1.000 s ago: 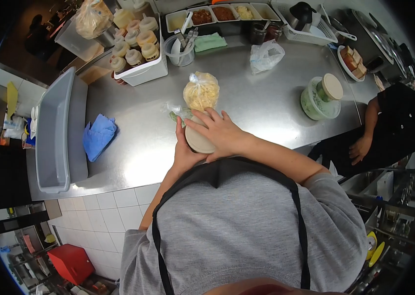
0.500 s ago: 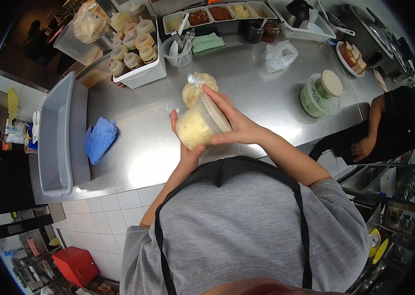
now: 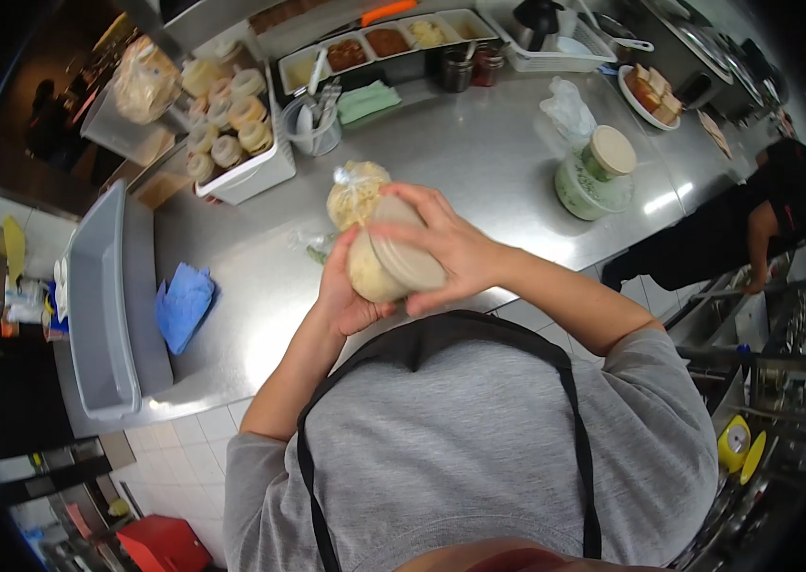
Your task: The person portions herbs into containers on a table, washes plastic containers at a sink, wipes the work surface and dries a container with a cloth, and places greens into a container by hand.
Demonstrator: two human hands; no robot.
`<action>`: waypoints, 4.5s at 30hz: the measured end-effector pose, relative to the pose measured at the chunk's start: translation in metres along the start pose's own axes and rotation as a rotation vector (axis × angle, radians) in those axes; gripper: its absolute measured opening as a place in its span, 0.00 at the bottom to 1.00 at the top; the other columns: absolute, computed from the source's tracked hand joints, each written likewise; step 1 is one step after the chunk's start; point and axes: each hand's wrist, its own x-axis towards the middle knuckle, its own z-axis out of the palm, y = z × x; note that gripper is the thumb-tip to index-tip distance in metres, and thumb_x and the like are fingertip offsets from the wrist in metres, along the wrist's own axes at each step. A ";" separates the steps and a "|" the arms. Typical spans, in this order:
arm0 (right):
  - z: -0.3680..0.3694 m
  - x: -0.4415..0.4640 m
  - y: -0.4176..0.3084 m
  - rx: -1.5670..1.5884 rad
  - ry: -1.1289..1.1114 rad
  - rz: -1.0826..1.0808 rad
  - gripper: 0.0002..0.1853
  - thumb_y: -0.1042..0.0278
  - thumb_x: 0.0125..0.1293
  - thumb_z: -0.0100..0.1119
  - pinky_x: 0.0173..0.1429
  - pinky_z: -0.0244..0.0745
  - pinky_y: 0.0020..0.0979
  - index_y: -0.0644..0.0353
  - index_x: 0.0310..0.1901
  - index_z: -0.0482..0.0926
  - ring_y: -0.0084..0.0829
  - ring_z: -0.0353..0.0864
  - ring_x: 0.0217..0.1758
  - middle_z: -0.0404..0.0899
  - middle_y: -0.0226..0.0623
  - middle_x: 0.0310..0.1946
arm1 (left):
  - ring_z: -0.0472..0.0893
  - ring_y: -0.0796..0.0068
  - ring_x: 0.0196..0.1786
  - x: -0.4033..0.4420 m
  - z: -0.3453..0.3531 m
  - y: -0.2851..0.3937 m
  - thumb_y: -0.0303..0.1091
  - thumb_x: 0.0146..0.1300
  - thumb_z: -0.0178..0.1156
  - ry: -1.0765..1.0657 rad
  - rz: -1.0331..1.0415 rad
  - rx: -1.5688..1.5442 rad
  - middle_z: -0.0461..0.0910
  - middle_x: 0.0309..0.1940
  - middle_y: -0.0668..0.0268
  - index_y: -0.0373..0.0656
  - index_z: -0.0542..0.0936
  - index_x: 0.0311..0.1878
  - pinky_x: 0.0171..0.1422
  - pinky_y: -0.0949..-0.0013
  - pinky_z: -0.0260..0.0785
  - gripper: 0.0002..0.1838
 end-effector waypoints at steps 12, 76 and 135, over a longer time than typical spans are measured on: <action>-0.027 -0.021 0.003 0.382 0.272 0.319 0.49 0.38 0.52 0.59 0.70 0.47 0.42 0.55 0.69 0.49 0.45 0.47 0.70 0.47 0.47 0.66 | 0.61 0.59 0.66 0.044 0.032 -0.036 0.53 0.63 0.46 0.020 0.668 0.222 0.56 0.65 0.58 0.45 0.44 0.70 0.69 0.53 0.51 0.39; -0.130 -0.335 0.217 -0.887 0.517 1.459 0.23 0.57 0.60 0.51 0.51 0.71 0.40 0.45 0.59 0.67 0.43 0.74 0.51 0.71 0.37 0.48 | 0.73 0.62 0.51 0.203 -0.019 0.033 0.27 0.57 0.48 0.127 0.651 2.368 0.75 0.46 0.67 0.51 0.77 0.45 0.47 0.62 0.74 0.14; -0.173 -0.112 0.095 -0.661 0.261 0.817 0.47 0.48 0.41 0.72 0.68 0.57 0.44 0.36 0.66 0.61 0.48 0.58 0.67 0.52 0.49 0.68 | 0.71 0.63 0.58 0.021 0.065 0.102 0.42 0.58 0.60 0.398 0.580 2.255 0.74 0.52 0.67 0.49 0.74 0.54 0.69 0.41 0.37 0.20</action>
